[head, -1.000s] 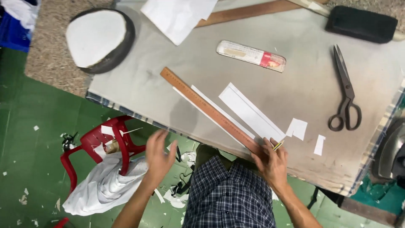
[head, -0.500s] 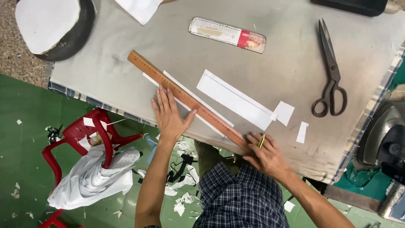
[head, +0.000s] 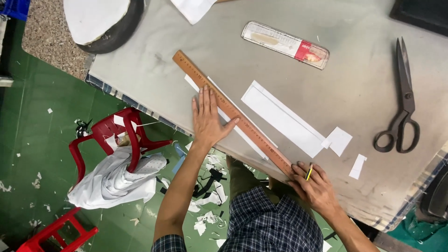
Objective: The person uses shears to cut a white paper template into strips on a worktable. They measure and mark the paper with a ruler and pencil, then continue cutting along the marked lines to produce several narrow pieces.
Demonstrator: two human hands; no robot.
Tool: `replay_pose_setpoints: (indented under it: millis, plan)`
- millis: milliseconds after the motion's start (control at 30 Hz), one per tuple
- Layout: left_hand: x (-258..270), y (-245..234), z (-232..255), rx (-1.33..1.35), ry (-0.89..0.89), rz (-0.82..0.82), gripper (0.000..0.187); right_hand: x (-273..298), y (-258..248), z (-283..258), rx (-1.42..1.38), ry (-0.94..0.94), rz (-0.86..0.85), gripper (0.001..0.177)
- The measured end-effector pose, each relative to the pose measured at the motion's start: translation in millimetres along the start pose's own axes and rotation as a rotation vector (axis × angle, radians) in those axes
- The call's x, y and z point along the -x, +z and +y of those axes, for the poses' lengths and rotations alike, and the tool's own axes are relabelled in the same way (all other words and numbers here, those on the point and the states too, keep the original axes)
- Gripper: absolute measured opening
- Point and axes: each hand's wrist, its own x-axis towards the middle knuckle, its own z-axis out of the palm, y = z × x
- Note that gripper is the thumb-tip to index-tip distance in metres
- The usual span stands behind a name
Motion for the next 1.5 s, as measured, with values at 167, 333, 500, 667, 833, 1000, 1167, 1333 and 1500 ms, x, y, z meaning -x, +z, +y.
replay_pose_setpoints:
  millis: [167, 333, 500, 667, 833, 1000, 1167, 1333, 1500]
  plan:
    - [-0.1, 0.9, 0.6, 0.034, 0.029, 0.085, 0.120, -1.7, -2.1, 1.1, -0.003, -0.036, 0.010, 0.047]
    - [-0.4, -1.5, 1.3, 0.038, 0.027, 0.066, 0.120, -14.1, -13.5, -3.4, 0.018, -0.026, 0.012, 0.040]
    - [-1.2, -4.5, 4.3, 0.025, 0.017, 0.033, 0.121, -14.0, -13.2, -4.0, -0.012, -0.017, 0.006, 0.041]
    - [-0.8, -4.8, 4.0, 0.030, 0.006, 0.021, 0.122, -6.6, -6.7, -0.5, -0.024, -0.020, 0.017, 0.043]
    - [0.4, -5.6, 5.0, 0.037, 0.014, 0.062, 0.121, -11.9, -11.0, -2.5, -0.010, -0.011, 0.026, 0.039]
    - [-0.5, -0.8, 1.6, 0.215, 0.034, 0.070, 0.125, -32.8, -14.5, -10.1, -0.118, 0.030, 0.234, 0.021]
    - [-0.9, -2.0, 2.4, 0.219, 0.026, 0.067, 0.125, -25.5, -12.8, -7.0, -0.100, 0.033, 0.226, 0.023]
    - [0.1, -6.3, 5.2, 0.063, 0.002, 0.053, 0.122, -7.9, -5.1, 0.4, -0.016, 0.005, 0.044, 0.046]
    - [-2.2, -4.4, 3.2, 0.012, -0.007, 0.035, 0.122, -6.4, -2.7, 2.8, 0.010, -0.006, 0.039, 0.045]
